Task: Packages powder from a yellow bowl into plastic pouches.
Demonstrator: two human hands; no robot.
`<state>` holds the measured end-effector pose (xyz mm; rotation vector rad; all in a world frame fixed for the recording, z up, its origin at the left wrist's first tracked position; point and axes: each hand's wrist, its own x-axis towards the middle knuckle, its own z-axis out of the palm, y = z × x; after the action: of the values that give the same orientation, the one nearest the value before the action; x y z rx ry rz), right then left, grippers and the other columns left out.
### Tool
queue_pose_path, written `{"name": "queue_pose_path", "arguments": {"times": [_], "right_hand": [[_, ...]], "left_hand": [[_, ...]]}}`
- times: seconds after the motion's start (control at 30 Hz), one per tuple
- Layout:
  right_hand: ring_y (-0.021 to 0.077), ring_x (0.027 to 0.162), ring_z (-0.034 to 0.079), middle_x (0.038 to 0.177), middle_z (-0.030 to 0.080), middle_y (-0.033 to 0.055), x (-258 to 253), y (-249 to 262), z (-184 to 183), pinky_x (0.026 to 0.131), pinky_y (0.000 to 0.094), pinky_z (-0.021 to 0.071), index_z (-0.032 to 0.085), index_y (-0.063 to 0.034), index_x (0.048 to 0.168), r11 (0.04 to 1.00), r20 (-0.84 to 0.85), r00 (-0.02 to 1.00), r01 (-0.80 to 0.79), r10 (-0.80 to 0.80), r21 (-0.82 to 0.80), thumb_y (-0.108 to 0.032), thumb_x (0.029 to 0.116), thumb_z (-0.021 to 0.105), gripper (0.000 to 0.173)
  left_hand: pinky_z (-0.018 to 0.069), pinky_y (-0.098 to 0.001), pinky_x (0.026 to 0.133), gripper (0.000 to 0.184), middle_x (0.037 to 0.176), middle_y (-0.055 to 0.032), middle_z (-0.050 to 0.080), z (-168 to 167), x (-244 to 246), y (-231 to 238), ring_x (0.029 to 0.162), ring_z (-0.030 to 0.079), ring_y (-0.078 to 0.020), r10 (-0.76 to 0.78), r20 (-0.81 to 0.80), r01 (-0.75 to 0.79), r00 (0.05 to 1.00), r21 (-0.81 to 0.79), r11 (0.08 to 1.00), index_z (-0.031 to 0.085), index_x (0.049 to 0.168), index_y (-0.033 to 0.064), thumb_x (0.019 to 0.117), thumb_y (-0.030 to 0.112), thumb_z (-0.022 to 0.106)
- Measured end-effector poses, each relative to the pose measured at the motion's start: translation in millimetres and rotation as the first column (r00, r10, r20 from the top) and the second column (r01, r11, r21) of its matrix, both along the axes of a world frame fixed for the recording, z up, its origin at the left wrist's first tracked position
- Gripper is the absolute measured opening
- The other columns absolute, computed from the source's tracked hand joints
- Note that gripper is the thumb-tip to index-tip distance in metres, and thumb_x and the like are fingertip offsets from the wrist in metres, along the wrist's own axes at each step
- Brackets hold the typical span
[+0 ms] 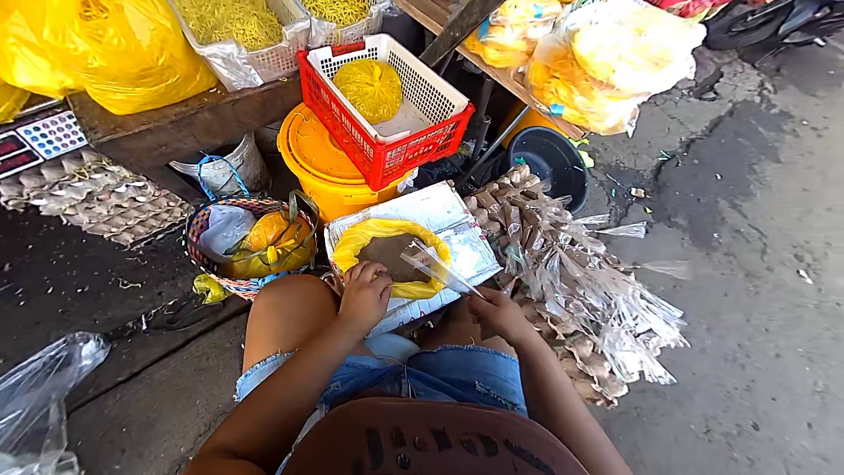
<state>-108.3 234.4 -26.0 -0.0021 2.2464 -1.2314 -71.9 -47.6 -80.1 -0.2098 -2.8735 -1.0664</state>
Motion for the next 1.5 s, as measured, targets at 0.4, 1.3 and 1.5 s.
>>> {"name": "queue_pose_path", "arguments": {"times": [0.4, 1.3, 1.5], "right_hand": [[-0.0013, 0.065, 0.058, 0.071, 0.062, -0.0115, 24, -70, -45, 0.065, 0.0204, 0.0510, 0.063, -0.0116, 0.088, 0.813, -0.093, 0.994, -0.003, -0.063, -0.582, -0.015, 0.1005, 0.045, 0.022], [0.0263, 0.141, 0.050, 0.149, 0.053, 0.0236, -4, -70, 12, 0.119, 0.0383, 0.0395, 0.055, 0.0058, 0.143, 0.943, -0.576, 0.816, -0.147, -0.054, -0.297, -0.021, 0.1087, 0.043, 0.045], [0.0130, 0.122, 0.063, 0.136, 0.064, 0.0175, -16, -79, 30, 0.106, 0.0291, 0.0506, 0.052, 0.0086, 0.142, 0.793, -0.429, 0.898, -0.327, 0.093, -0.514, -0.014, 0.1002, 0.063, 0.049]], "left_hand": [[0.0540, -0.0350, 0.097, 0.022, 0.122, -0.0089, 0.066, 124, -48, -17, 0.113, 0.063, -0.0149, -0.028, 0.192, -0.107, 0.981, 0.655, 0.748, 0.070, 0.112, 0.0022, 0.0941, 0.014, 0.072], [0.0566, -0.0268, 0.082, 0.011, 0.094, -0.0025, 0.069, 157, -65, -11, 0.086, 0.066, -0.0048, -0.160, -0.288, 0.258, 0.944, 0.342, 0.904, 0.067, 0.100, 0.0015, 0.0994, 0.011, 0.063], [0.0565, -0.0204, 0.084, 0.006, 0.094, 0.0018, 0.069, 164, -63, 2, 0.087, 0.066, -0.0005, -0.154, -0.366, 0.290, 0.918, 0.355, 0.889, 0.069, 0.100, 0.0040, 0.0963, 0.009, 0.068]]}}
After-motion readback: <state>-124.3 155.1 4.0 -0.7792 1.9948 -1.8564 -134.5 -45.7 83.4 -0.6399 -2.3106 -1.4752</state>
